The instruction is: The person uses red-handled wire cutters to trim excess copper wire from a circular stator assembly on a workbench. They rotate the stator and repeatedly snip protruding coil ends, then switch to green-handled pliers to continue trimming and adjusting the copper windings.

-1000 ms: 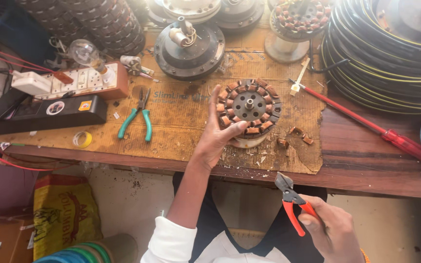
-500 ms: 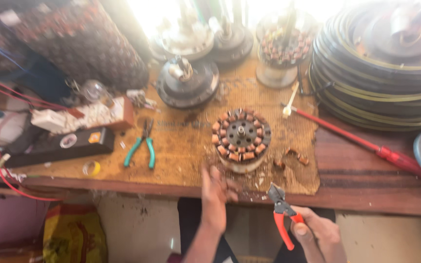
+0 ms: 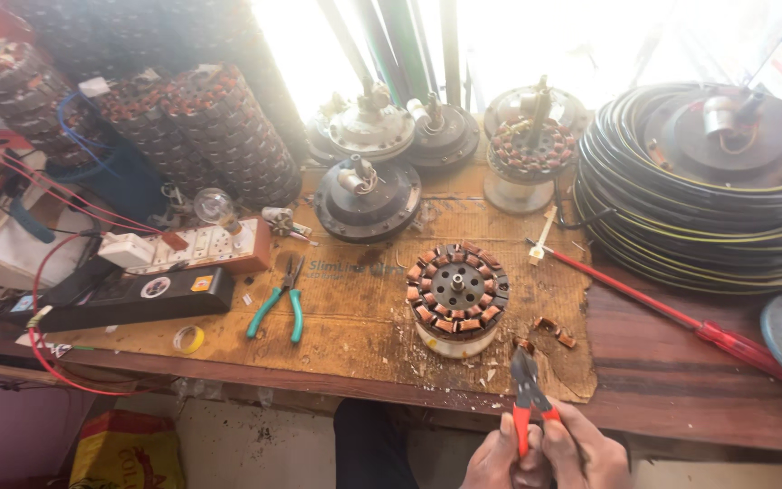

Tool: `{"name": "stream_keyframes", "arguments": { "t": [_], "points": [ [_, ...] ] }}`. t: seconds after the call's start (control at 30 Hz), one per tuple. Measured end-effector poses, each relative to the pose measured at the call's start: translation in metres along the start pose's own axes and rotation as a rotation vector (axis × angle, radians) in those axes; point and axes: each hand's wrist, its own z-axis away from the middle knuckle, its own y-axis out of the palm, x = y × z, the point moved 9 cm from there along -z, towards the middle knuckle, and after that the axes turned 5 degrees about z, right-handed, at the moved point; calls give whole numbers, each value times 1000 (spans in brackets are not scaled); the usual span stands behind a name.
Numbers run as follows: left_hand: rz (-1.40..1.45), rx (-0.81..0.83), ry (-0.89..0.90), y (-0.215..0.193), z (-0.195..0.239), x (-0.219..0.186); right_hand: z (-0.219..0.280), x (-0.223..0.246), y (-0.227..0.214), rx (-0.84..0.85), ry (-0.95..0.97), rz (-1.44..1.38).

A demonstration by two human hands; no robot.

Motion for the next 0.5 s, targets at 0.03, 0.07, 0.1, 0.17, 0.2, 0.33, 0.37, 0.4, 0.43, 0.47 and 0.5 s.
{"name": "stream_keyframes", "arguments": {
  "t": [0.03, 0.07, 0.1, 0.17, 0.2, 0.33, 0.37, 0.4, 0.43, 0.47, 0.5],
  "points": [
    [84, 35, -18, 6, -1, 3, -5, 3, -3, -32, 58, 62],
    [178, 55, -41, 13, 8, 8, 1, 5, -7, -55, 135, 125],
    [69, -173, -131, -5, 16, 14, 2, 19, -14, -48, 63, 204],
    [-110, -429, -276, -25, 42, 3, -2, 29, -21, 38, 67, 240],
    [-182, -449, -321, -23, 52, -9, -2, 29, -21, 106, 133, 196],
    [-736, -432, -79, 14, 53, -98, 13, 41, 12, 387, 525, -466],
    [-918, -494, 67, 26, 53, -128, 12, 53, 17, 411, 520, -515],
    [-1098, -555, 208, 38, 56, -155, 15, 62, 24, 431, 521, -569],
    [-1213, -532, 426, 57, 56, -181, 15, 69, 29, 451, 522, -624],
    [-1320, -499, 645, 77, 61, -202, 14, 76, 36, 487, 516, -660],
    [-1282, -595, 591, 68, 57, -214, 12, 81, 43, 522, 510, -697]
  ]
}}
